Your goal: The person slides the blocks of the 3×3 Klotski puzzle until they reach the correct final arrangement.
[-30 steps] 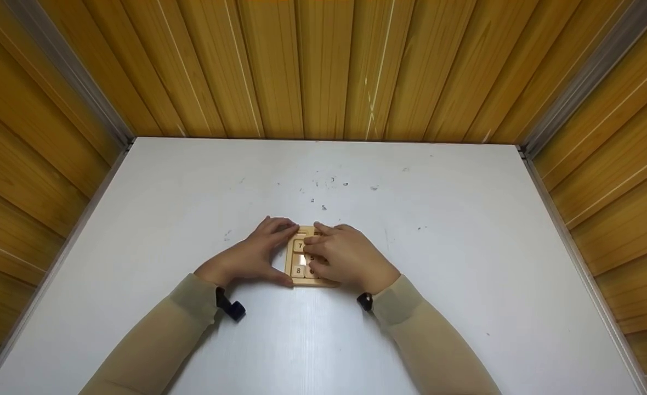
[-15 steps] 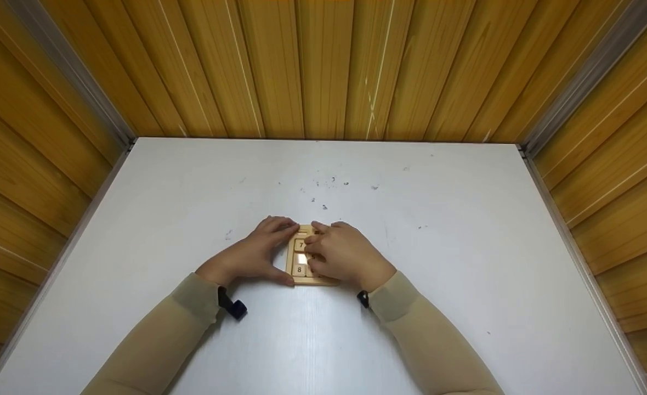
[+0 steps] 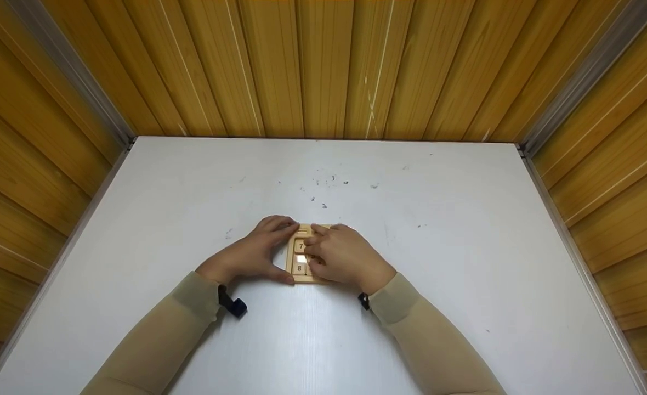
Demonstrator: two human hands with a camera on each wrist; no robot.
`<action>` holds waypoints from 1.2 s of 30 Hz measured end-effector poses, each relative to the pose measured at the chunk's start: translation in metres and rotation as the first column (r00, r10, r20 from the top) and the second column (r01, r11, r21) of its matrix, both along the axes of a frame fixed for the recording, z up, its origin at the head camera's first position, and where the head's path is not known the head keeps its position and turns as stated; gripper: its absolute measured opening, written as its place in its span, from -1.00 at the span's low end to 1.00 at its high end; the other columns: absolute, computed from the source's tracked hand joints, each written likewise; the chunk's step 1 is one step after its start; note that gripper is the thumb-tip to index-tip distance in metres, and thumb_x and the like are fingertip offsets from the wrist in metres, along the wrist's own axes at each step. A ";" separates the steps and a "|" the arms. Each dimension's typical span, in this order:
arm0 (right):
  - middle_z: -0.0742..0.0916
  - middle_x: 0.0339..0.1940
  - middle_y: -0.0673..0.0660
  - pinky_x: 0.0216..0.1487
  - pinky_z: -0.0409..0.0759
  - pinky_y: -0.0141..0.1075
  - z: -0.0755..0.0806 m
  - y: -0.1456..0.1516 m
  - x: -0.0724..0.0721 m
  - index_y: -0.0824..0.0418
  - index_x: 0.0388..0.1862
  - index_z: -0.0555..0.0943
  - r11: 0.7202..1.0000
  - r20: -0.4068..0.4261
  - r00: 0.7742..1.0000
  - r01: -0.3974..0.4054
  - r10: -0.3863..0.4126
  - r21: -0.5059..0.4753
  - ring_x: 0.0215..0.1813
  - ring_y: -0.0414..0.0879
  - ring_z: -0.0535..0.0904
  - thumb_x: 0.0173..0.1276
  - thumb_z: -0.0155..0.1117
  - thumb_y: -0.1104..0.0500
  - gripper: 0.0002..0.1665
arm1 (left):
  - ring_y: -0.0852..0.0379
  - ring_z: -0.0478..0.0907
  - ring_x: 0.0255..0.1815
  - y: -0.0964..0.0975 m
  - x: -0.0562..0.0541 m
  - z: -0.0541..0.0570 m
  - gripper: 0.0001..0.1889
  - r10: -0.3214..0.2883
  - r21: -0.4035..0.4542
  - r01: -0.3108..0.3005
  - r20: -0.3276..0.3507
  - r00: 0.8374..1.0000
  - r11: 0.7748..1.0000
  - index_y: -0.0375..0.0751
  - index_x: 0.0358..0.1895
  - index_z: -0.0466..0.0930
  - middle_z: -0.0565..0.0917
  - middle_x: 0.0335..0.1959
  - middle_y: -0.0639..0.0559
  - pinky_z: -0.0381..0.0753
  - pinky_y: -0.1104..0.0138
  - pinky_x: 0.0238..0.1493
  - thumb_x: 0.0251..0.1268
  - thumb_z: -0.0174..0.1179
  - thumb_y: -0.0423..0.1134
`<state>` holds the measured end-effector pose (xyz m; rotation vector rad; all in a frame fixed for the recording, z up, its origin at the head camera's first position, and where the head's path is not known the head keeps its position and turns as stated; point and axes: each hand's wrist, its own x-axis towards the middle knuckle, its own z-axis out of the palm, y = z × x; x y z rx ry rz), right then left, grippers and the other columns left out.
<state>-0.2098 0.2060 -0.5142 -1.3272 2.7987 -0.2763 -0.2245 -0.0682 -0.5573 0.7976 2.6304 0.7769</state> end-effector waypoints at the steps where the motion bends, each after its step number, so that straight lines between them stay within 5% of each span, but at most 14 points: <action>1: 0.85 0.41 0.03 0.61 0.65 0.18 0.000 0.000 0.000 0.10 0.35 0.85 1.000 -0.006 1.000 -0.003 0.003 0.003 0.70 0.09 0.59 0.67 0.31 -0.01 -0.56 | 0.09 -0.08 0.95 0.000 -0.001 0.000 0.47 -0.001 0.000 0.001 0.003 1.000 1.000 -0.02 0.89 0.07 0.17 0.88 0.16 0.18 0.07 0.92 -0.04 0.69 0.50; 19: 0.86 0.39 -0.03 0.65 0.60 0.22 0.002 0.001 0.009 0.04 0.35 0.85 1.000 -0.031 0.999 -0.009 0.009 0.026 0.68 0.08 0.61 0.63 0.35 -0.04 -0.55 | 0.10 -0.02 0.93 0.001 -0.008 0.000 0.48 -0.014 0.010 0.014 -0.029 0.999 1.000 -0.07 0.88 0.08 0.23 0.84 0.15 0.20 0.11 0.91 -0.04 0.71 0.47; 36: 0.86 0.38 -0.04 0.67 0.59 0.20 -0.001 0.003 0.020 0.01 0.27 0.89 1.000 -0.045 0.999 -0.016 0.017 0.014 0.69 0.07 0.60 0.66 0.34 -0.04 -0.62 | 0.07 -0.04 0.94 0.000 0.000 -0.002 0.48 -0.005 0.023 0.005 -0.022 1.000 1.000 -0.05 0.88 0.09 0.21 0.86 0.13 0.16 0.08 0.92 -0.07 0.73 0.45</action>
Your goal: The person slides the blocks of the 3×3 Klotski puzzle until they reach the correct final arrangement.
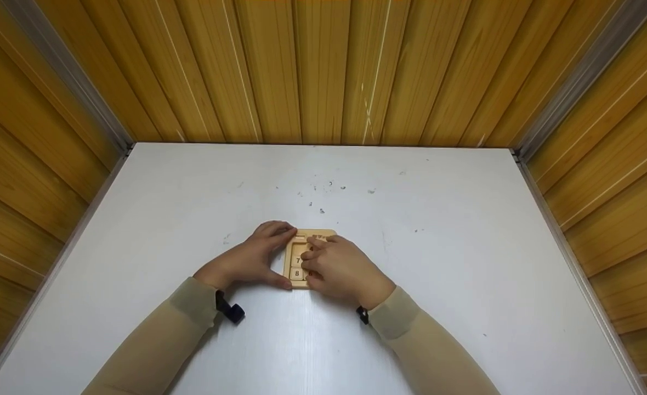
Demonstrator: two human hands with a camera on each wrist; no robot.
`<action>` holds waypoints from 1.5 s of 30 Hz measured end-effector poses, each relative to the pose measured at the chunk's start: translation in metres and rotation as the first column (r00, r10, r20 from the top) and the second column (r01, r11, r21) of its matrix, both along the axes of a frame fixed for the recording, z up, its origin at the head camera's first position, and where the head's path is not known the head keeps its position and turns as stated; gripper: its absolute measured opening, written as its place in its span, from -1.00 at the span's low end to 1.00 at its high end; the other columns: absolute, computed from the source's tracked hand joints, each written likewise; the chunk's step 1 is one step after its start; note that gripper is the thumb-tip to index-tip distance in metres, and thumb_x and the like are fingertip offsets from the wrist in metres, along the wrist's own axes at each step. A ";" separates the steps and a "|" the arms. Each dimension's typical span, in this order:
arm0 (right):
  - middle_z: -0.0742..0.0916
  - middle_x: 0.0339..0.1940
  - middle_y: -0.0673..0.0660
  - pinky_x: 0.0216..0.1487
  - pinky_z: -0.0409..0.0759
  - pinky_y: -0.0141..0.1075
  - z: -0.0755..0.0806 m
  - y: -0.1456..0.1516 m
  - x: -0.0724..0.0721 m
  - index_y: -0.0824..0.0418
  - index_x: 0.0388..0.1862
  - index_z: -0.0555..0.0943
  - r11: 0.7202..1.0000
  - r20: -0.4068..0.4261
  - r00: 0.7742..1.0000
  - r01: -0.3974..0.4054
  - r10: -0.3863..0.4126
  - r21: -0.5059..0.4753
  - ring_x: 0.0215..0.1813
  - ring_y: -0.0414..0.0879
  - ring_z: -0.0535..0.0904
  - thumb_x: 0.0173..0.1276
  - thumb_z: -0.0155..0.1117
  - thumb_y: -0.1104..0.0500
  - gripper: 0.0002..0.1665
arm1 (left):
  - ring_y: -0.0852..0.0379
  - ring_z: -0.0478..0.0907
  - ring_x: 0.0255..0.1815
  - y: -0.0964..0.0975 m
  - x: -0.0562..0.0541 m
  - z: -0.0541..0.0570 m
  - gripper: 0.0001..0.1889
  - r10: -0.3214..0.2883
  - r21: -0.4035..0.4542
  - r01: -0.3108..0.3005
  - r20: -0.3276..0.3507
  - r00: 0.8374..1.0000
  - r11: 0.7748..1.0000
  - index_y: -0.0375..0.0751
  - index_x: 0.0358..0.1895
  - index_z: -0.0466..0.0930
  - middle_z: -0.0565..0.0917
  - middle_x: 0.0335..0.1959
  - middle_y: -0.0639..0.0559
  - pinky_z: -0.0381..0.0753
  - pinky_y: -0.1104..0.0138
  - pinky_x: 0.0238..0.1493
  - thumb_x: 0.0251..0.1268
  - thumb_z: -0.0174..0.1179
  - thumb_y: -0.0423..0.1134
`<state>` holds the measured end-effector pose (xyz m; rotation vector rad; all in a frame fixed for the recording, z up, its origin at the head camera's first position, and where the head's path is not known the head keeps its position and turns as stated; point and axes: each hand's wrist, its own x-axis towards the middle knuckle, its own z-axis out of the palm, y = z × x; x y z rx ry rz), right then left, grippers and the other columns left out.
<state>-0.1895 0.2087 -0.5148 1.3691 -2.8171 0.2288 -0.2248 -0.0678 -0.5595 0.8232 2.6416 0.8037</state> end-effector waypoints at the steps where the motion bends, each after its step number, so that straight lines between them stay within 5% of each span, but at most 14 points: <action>1: 0.85 0.39 -0.05 0.67 0.59 0.20 -0.001 0.000 0.000 0.00 0.27 0.89 1.000 0.002 1.000 0.003 -0.003 -0.005 0.69 0.07 0.59 0.66 0.34 -0.04 -0.62 | 0.07 -0.04 0.94 0.000 0.000 0.000 0.48 -0.002 -0.002 0.002 0.001 1.000 1.000 -0.05 0.88 0.09 0.21 0.86 0.13 0.16 0.08 0.92 -0.06 0.73 0.45; 11: 0.89 0.33 -0.03 0.61 0.64 0.18 -0.005 0.009 -0.003 0.05 0.28 0.88 0.999 -0.011 1.000 0.024 -0.025 -0.045 0.63 0.04 0.66 0.68 0.33 -0.04 -0.61 | 0.10 -0.06 0.94 -0.002 0.002 -0.001 0.46 -0.011 0.013 0.011 0.039 0.999 1.000 -0.05 0.89 0.08 0.21 0.85 0.18 0.17 0.07 0.92 -0.03 0.71 0.45; 24: 0.88 0.35 -0.02 0.60 0.65 0.17 -0.002 0.017 -0.016 0.05 0.30 0.87 0.993 -0.049 0.992 0.114 -0.114 -0.010 0.66 0.08 0.63 0.68 0.35 -0.07 -0.59 | 0.01 -0.04 0.94 -0.002 -0.003 -0.001 0.47 -0.026 0.006 0.026 0.003 1.000 1.000 -0.10 0.88 0.08 0.20 0.87 0.07 0.10 0.04 0.94 -0.03 0.71 0.44; 45: 0.87 0.35 0.01 0.62 0.64 0.16 0.003 0.016 -0.019 0.09 0.29 0.88 0.994 -0.008 0.994 0.109 -0.109 0.028 0.68 0.05 0.61 0.67 0.34 -0.04 -0.59 | 0.01 -0.02 0.93 0.000 -0.003 0.000 0.46 -0.024 0.012 0.024 -0.006 1.000 1.000 -0.12 0.87 0.11 0.25 0.85 0.04 0.10 0.07 0.94 -0.04 0.71 0.44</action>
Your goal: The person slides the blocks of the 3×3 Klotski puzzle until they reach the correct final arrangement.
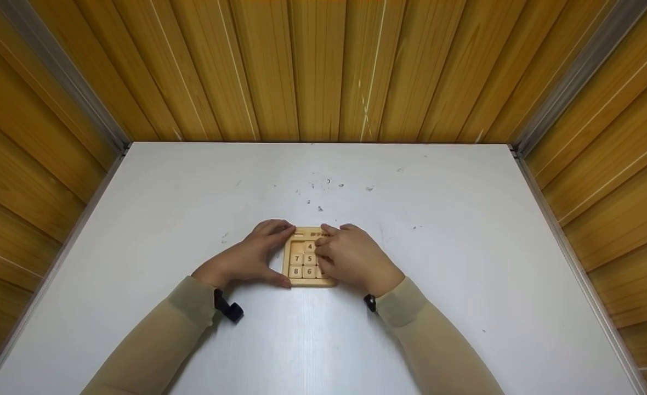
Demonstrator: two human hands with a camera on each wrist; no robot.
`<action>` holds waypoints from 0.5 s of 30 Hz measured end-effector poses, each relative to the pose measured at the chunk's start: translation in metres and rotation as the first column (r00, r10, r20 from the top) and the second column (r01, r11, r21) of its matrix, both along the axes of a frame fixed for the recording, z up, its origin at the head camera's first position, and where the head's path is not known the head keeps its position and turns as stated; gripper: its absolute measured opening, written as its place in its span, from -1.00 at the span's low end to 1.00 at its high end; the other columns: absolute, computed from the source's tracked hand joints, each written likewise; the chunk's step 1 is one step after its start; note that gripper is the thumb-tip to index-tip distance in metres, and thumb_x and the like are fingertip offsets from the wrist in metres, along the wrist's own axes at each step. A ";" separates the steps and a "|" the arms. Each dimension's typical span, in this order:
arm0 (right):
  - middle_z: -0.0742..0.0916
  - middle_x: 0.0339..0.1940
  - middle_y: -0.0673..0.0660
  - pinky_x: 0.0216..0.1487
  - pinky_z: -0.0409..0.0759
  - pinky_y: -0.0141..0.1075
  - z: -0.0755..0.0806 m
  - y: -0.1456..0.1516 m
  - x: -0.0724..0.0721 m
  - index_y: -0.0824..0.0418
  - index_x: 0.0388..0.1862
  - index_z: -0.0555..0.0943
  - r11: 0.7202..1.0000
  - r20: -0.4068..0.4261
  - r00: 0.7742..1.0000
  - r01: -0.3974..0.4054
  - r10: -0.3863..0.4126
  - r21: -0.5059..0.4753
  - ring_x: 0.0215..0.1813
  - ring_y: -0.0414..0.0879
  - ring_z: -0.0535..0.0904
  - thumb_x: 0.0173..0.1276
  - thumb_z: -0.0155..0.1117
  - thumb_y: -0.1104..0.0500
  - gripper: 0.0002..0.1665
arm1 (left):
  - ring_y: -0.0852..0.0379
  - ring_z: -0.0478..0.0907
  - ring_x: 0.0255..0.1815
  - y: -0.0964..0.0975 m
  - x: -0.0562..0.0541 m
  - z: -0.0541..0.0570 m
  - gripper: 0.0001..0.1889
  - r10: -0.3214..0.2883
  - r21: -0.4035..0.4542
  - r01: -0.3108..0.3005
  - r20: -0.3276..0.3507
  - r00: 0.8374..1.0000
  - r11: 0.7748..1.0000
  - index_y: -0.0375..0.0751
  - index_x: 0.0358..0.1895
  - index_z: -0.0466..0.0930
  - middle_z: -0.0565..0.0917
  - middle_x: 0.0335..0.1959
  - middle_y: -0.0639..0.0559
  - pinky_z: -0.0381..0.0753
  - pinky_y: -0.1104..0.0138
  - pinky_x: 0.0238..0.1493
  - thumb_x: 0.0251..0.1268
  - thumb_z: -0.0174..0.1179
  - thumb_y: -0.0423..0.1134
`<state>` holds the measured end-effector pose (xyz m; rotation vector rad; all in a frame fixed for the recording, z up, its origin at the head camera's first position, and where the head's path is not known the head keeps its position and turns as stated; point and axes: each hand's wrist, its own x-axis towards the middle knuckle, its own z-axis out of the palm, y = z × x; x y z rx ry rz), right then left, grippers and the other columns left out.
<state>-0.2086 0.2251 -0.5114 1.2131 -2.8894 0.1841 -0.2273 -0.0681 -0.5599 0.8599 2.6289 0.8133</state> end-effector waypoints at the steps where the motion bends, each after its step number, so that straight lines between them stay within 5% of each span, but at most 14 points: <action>1: 0.87 0.35 0.00 0.61 0.64 0.15 0.000 0.000 0.000 0.09 0.29 0.88 1.000 -0.004 1.000 -0.003 0.003 0.004 0.68 0.05 0.61 0.67 0.34 -0.04 -0.59 | 0.01 -0.02 0.93 0.000 0.000 0.000 0.47 0.001 0.000 -0.001 0.001 1.000 1.000 -0.12 0.87 0.11 0.24 0.85 0.05 0.10 0.07 0.94 -0.04 0.71 0.45; 15: 0.88 0.33 0.02 0.61 0.65 0.18 0.002 -0.004 -0.001 0.08 0.29 0.88 1.000 -0.016 1.000 -0.020 0.020 0.004 0.66 0.08 0.62 0.68 0.34 -0.05 -0.60 | 0.03 -0.05 0.95 0.000 0.001 0.001 0.45 0.012 -0.015 -0.012 0.011 1.000 1.000 -0.06 0.88 0.09 0.19 0.88 0.08 0.08 0.07 0.95 -0.03 0.71 0.42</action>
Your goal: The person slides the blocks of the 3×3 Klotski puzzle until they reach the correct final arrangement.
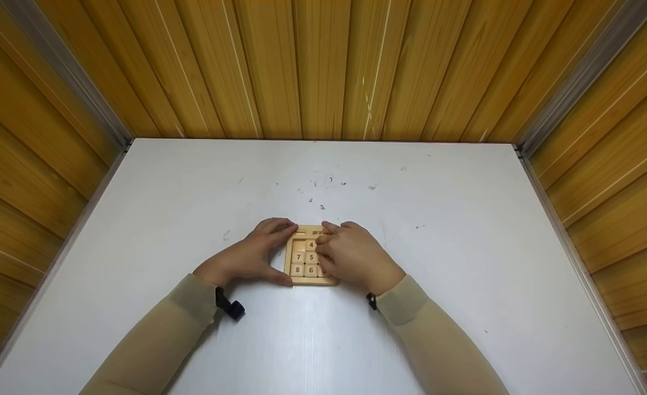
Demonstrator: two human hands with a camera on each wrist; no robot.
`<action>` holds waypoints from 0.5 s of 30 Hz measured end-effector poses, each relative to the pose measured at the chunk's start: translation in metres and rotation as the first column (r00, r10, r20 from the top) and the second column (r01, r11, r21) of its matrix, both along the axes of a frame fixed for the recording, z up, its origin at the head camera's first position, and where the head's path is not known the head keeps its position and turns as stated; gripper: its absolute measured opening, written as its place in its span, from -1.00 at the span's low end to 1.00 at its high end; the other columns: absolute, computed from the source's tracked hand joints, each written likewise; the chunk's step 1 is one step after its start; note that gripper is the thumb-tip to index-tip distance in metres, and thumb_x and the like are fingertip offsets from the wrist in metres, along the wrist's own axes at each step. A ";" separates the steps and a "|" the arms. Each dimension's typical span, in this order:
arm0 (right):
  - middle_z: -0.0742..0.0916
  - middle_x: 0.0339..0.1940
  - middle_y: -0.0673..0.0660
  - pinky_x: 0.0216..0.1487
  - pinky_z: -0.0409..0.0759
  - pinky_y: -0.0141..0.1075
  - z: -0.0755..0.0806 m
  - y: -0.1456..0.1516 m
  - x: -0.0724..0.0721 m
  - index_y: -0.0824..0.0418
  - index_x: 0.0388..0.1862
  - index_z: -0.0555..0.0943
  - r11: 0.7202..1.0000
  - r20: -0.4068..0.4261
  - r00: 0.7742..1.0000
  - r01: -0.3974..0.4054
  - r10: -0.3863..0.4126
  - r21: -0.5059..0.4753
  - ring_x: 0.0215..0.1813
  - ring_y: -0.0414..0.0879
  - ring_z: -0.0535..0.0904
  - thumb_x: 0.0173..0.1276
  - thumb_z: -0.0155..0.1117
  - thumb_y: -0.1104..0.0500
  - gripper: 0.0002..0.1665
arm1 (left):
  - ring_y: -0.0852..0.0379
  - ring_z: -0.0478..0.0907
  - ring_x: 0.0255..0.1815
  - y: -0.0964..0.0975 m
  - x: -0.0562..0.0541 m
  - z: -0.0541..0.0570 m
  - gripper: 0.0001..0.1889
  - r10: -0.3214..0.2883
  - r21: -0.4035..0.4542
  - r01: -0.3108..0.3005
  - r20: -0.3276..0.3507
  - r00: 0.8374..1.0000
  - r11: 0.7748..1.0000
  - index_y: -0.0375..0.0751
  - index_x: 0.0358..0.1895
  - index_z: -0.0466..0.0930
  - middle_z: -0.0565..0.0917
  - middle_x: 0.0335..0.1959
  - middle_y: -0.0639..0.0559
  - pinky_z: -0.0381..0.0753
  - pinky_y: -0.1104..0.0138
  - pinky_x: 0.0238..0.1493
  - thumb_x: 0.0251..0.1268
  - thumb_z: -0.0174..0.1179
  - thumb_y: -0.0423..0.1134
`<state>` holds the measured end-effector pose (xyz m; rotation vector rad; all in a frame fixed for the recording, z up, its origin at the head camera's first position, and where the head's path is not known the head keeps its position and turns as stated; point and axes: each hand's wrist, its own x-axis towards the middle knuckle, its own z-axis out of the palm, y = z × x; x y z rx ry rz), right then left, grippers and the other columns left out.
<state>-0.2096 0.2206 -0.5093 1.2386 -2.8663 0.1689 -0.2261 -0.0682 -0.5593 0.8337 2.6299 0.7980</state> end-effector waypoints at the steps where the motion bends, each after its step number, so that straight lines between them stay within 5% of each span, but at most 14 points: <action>1: 0.88 0.33 0.02 0.61 0.65 0.18 0.000 0.000 0.000 0.08 0.29 0.88 1.000 -0.001 1.000 -0.003 0.003 -0.001 0.66 0.08 0.62 0.68 0.34 -0.04 -0.59 | 0.03 -0.05 0.95 0.000 0.000 0.000 0.45 0.000 0.000 0.000 0.000 1.000 1.000 -0.06 0.88 0.09 0.19 0.88 0.08 0.07 0.07 0.95 -0.03 0.71 0.42; 15: 0.87 0.36 0.02 0.60 0.65 0.20 0.000 -0.007 -0.001 0.11 0.33 0.86 1.000 0.007 1.000 -0.016 0.016 -0.011 0.68 0.09 0.61 0.70 0.30 0.01 -0.59 | 0.07 -0.07 0.95 0.000 0.000 -0.001 0.46 0.001 -0.005 -0.001 0.017 1.000 1.000 0.00 0.89 0.06 0.17 0.88 0.13 0.11 0.07 0.94 -0.02 0.69 0.46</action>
